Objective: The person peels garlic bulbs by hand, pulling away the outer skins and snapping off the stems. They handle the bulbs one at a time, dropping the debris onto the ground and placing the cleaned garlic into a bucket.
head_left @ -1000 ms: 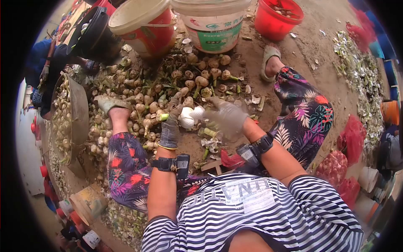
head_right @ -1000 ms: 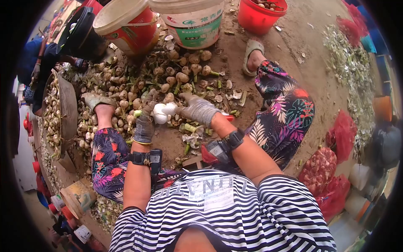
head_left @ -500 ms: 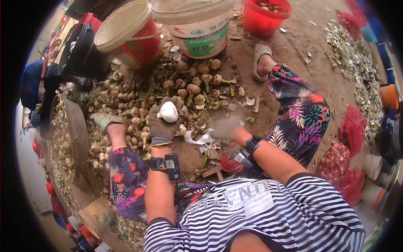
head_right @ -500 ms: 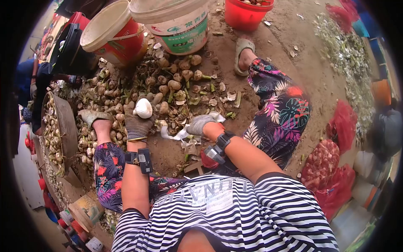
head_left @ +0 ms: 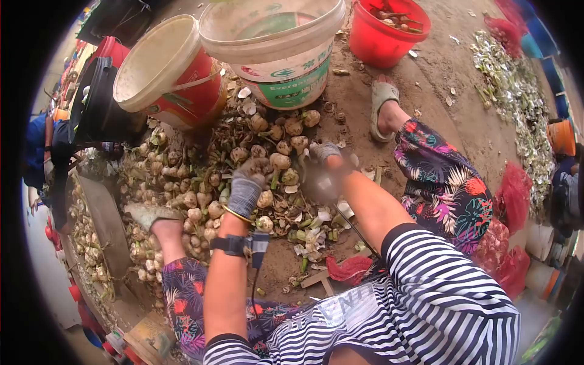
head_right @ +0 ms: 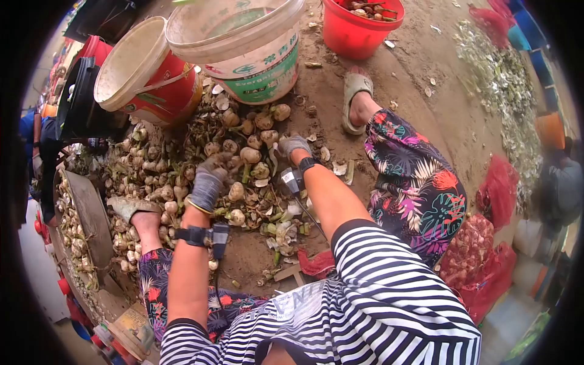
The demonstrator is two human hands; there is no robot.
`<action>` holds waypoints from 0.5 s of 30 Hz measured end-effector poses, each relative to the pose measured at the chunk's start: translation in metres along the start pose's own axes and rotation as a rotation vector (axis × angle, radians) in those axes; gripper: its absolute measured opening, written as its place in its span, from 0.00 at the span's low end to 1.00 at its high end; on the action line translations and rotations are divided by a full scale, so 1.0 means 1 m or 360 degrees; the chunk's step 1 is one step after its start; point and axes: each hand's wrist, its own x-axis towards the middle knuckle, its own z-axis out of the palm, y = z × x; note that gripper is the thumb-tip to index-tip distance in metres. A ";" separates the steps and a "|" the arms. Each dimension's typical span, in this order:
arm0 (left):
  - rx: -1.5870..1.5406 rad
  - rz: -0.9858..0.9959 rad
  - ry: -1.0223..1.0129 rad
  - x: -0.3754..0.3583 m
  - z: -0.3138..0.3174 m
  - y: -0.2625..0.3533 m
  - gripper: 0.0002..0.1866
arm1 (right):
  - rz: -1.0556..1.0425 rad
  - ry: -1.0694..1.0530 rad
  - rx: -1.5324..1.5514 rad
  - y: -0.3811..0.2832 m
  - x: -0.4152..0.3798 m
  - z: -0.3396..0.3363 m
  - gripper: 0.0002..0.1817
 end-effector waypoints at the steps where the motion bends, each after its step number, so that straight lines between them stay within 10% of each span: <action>1: 0.0059 -0.0040 0.0192 0.000 0.001 -0.042 0.22 | -0.0285 -0.0042 -0.0445 0.061 0.079 0.053 0.25; 4: -0.0446 -0.0338 0.0167 -0.026 0.022 -0.057 0.25 | -0.0320 -0.0052 0.0198 -0.033 -0.117 0.018 0.28; 9: -0.1427 -0.0312 -0.0292 -0.064 0.018 -0.062 0.23 | -0.1123 0.0075 0.0475 -0.009 -0.137 0.053 0.28; 11: -0.1492 -0.0278 -0.0321 -0.091 0.013 -0.053 0.24 | -0.1105 0.0358 -0.0637 0.000 -0.144 0.039 0.21; 15: 0.0318 0.0235 0.0050 -0.123 0.029 -0.028 0.24 | -0.1411 0.0210 -0.0301 -0.022 -0.215 0.043 0.13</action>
